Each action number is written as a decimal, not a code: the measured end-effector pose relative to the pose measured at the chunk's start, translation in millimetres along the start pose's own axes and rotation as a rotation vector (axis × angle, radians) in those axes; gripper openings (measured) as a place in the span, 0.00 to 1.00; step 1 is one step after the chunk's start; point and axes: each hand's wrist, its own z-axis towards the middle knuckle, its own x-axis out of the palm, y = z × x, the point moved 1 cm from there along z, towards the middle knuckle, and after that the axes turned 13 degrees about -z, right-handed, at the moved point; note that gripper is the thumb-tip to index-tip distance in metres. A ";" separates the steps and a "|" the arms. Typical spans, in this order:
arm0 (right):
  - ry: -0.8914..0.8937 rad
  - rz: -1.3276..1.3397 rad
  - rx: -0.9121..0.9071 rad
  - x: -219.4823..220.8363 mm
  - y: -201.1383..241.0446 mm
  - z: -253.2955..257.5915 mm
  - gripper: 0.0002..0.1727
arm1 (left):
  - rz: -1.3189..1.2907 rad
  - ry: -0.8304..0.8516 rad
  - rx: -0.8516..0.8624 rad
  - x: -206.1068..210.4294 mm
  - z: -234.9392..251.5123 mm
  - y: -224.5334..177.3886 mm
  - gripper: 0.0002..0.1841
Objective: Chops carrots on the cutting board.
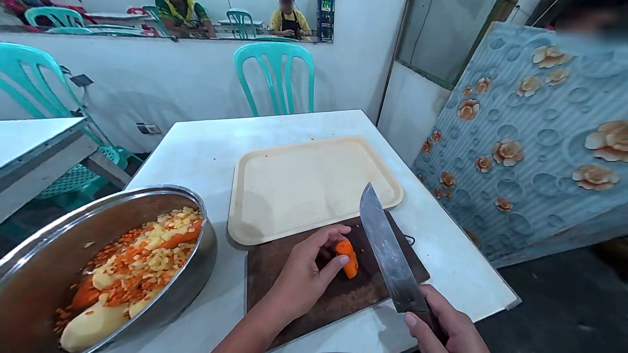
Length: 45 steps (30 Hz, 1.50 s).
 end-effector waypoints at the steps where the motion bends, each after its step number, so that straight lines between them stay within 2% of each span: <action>1: 0.005 -0.009 -0.001 -0.4 0.4 -0.7 0.13 | -0.012 -0.005 -0.047 -0.4 -0.2 -0.4 0.21; 3: 0.021 -0.031 0.008 -1.9 1.9 -1.4 0.11 | 0.023 -0.005 -0.123 0.5 -0.4 -1.4 0.21; 5: 0.039 -0.071 0.011 -3.0 3.8 -1.7 0.10 | 0.177 -0.026 -0.113 4.0 -1.1 -1.8 0.20; 8: 0.058 -0.149 0.025 -3.3 8.3 -1.5 0.10 | 0.356 -0.092 0.015 7.1 -4.5 1.4 0.18; 12: 0.086 -0.265 0.074 -1.8 13.9 0.8 0.14 | 0.376 -0.071 0.166 3.6 -10.5 2.2 0.11; 20: 0.205 -0.395 0.091 -3.7 24.7 6.3 0.14 | 0.618 0.075 0.353 -6.8 -21.7 2.0 0.18; 23: 0.220 -0.417 0.078 -4.1 29.1 8.3 0.16 | 0.737 0.051 0.469 -9.1 -27.8 5.1 0.17; 27: 0.231 -0.415 0.063 -3.1 29.7 10.3 0.16 | 0.701 0.035 0.519 -10.9 -32.5 5.3 0.18; 30: 0.246 -0.411 0.049 -2.1 31.6 9.6 0.14 | 0.688 0.002 0.503 -14.1 -35.3 5.6 0.13; 36: 0.293 -0.421 0.023 -2.0 38.1 11.7 0.13 | 0.619 -0.012 0.510 -16.5 -40.0 9.2 0.11; 45: 0.278 -0.426 0.047 -2.6 38.7 13.8 0.13 | 0.630 -0.031 0.490 -15.7 -39.1 7.2 0.15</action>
